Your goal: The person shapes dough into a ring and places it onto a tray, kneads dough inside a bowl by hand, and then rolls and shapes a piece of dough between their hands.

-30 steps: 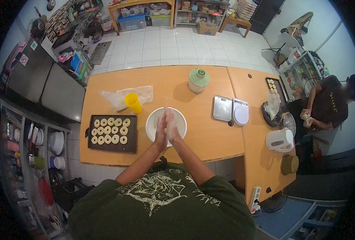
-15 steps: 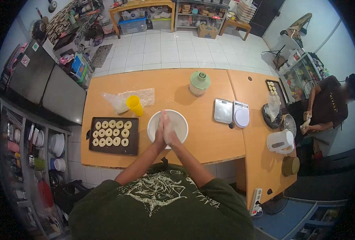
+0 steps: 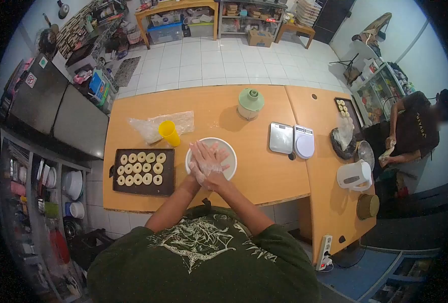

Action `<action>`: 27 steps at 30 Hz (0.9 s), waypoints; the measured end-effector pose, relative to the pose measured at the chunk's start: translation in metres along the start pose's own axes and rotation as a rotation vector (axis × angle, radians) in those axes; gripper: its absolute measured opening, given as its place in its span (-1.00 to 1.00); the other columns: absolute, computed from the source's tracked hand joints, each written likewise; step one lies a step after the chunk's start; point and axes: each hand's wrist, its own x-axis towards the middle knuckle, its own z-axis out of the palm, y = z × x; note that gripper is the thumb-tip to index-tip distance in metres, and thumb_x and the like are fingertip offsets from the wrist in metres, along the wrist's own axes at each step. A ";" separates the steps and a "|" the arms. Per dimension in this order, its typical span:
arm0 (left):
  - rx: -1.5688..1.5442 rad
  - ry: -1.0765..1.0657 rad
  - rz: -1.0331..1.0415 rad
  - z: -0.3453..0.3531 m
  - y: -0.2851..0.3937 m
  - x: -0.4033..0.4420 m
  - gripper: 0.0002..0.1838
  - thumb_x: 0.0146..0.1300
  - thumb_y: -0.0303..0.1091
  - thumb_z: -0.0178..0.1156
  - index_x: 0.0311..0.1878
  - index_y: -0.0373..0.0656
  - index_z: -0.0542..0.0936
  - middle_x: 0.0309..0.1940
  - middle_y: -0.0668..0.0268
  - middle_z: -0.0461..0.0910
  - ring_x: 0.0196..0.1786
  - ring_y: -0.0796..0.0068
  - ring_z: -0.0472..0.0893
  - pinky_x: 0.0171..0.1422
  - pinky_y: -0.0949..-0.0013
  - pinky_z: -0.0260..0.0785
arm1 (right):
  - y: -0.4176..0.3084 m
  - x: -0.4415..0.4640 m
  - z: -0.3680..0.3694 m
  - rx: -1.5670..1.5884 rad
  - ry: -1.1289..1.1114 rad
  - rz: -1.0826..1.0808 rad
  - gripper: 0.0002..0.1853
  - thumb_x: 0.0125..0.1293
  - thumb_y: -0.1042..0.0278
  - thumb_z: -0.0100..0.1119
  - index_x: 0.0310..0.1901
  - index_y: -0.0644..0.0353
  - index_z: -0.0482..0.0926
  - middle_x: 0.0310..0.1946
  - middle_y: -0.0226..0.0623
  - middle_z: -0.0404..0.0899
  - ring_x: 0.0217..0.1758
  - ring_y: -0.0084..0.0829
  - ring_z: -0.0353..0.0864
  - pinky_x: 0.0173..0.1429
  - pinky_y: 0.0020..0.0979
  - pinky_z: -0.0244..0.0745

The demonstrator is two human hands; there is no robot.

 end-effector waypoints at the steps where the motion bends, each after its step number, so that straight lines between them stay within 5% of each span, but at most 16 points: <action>1: -0.111 -0.002 -0.092 0.000 0.011 0.001 0.00 0.30 0.56 -0.38 0.58 0.00 0.01 0.55 0.19 0.05 0.57 0.25 0.12 0.55 -0.13 -0.01 | 0.002 -0.002 -0.002 0.002 0.001 0.003 -0.34 0.39 0.01 -0.06 0.49 0.00 0.19 0.54 0.01 0.00 0.60 0.10 -0.07 0.55 0.25 -0.27; 4: -0.082 -0.121 -0.097 0.012 0.016 -0.010 0.02 0.26 0.60 -0.40 0.58 0.04 0.00 0.55 0.17 0.07 0.54 0.18 0.16 0.57 -0.03 0.02 | 0.012 -0.001 -0.015 -0.292 -0.019 0.191 -0.35 0.46 -0.07 -0.15 0.51 -0.07 0.14 0.56 0.03 -0.09 0.62 0.13 -0.22 0.46 0.45 -0.40; 7: 0.022 -0.246 -0.096 0.020 -0.003 -0.016 -0.03 0.29 0.56 -0.36 0.57 0.09 0.02 0.51 0.18 0.15 0.48 0.21 0.26 0.56 0.11 0.08 | 0.015 0.012 -0.031 -0.192 0.120 0.259 -0.33 0.49 -0.20 -0.30 0.53 -0.09 0.12 0.57 -0.03 -0.10 0.63 0.11 -0.24 0.46 0.45 -0.39; 11: 0.055 -0.229 0.065 -0.008 -0.023 0.001 0.03 0.26 0.57 -0.29 0.58 0.00 -0.01 0.56 0.17 0.02 0.56 0.09 0.12 0.58 -0.07 0.00 | 0.016 0.011 0.002 -0.269 0.117 0.133 -0.29 0.49 -0.26 -0.39 0.54 -0.05 0.11 0.58 -0.07 -0.09 0.64 0.03 -0.24 0.54 0.25 -0.32; 13: -0.166 -0.403 -0.183 -0.034 -0.007 0.013 0.10 0.19 0.61 -0.23 0.58 -0.04 -0.02 0.57 0.15 -0.04 0.55 -0.03 0.11 0.55 -0.23 -0.04 | 0.060 0.011 0.055 -0.297 0.279 0.122 -0.29 0.49 -0.24 -0.38 0.55 -0.05 0.09 0.58 -0.08 -0.10 0.65 -0.01 -0.24 0.56 0.20 -0.33; 15: -0.147 -0.333 -0.121 -0.017 0.003 0.003 0.16 0.13 0.65 -0.19 0.56 -0.10 0.02 0.56 0.07 0.00 0.54 -0.07 0.12 0.52 -0.32 -0.05 | 0.132 0.014 0.129 -0.421 0.494 0.294 -0.29 0.49 -0.23 -0.36 0.55 -0.06 0.07 0.59 -0.08 -0.11 0.65 -0.06 -0.23 0.58 0.15 -0.33; 17: -0.163 -0.365 -0.092 -0.008 0.011 -0.002 0.15 0.16 0.64 -0.21 0.55 -0.14 0.04 0.52 0.01 0.07 0.55 -0.05 0.10 0.54 -0.27 -0.06 | 0.012 0.017 -0.016 0.335 0.154 0.032 -0.29 0.49 -0.26 -0.41 0.52 -0.02 0.14 0.57 -0.06 -0.08 0.64 0.02 -0.22 0.58 0.15 -0.28; 19: -0.284 -0.302 -0.119 -0.001 0.016 -0.005 0.11 0.19 0.62 -0.22 0.54 -0.13 0.07 0.49 -0.02 0.14 0.53 -0.04 0.14 0.54 -0.22 -0.04 | -0.027 0.025 -0.055 0.968 0.095 -0.087 -0.27 0.49 -0.29 -0.46 0.49 0.02 0.22 0.56 -0.04 -0.05 0.62 0.10 -0.21 0.57 0.15 -0.24; 20: -0.329 -0.291 -0.140 0.000 0.018 -0.005 0.12 0.18 0.63 -0.22 0.55 -0.12 0.06 0.49 0.02 0.16 0.52 -0.03 0.17 0.54 -0.20 -0.04 | -0.029 0.030 -0.068 0.634 0.202 -0.164 -0.28 0.51 -0.26 -0.45 0.44 0.07 0.31 0.55 -0.04 -0.03 0.60 0.15 -0.17 0.59 0.00 -0.17; 21: -0.375 -0.282 -0.160 0.002 0.020 -0.006 0.13 0.17 0.64 -0.23 0.55 -0.10 0.04 0.48 0.06 0.18 0.50 -0.02 0.19 0.54 -0.18 -0.03 | -0.025 0.032 -0.065 0.634 0.197 -0.164 -0.28 0.51 -0.26 -0.45 0.44 0.07 0.31 0.55 -0.04 -0.03 0.60 0.15 -0.17 0.59 0.00 -0.17; 23: -0.224 -0.194 -0.124 0.013 0.017 -0.011 0.11 0.16 0.65 -0.25 0.56 -0.05 0.06 0.49 0.10 0.18 0.49 0.00 0.21 0.53 -0.18 0.00 | -0.008 0.033 -0.052 -0.026 0.209 0.043 -0.17 0.48 -0.33 -0.56 0.45 0.22 0.25 0.54 -0.04 0.02 0.62 0.00 -0.15 0.59 -0.01 -0.20; 25: -0.071 -0.103 -0.089 0.004 0.010 -0.009 0.10 0.16 0.66 -0.26 0.56 0.00 0.07 0.49 0.14 0.18 0.48 0.01 0.22 0.52 -0.17 0.04 | 0.007 0.026 -0.009 -0.157 0.196 0.120 -0.25 0.53 -0.21 -0.60 0.44 0.20 0.27 0.51 0.03 0.05 0.59 0.08 -0.12 0.58 0.02 -0.16; 27: -0.020 -0.299 0.050 -0.046 -0.013 0.016 0.09 0.16 0.65 -0.24 0.56 0.03 0.06 0.48 0.16 0.17 0.43 0.08 0.29 0.46 -0.15 0.15 | 0.032 0.011 0.038 -0.055 0.237 -0.103 -0.49 0.46 0.11 -0.11 0.39 0.01 0.39 0.57 -0.11 -0.06 0.61 0.00 -0.19 0.60 0.02 -0.27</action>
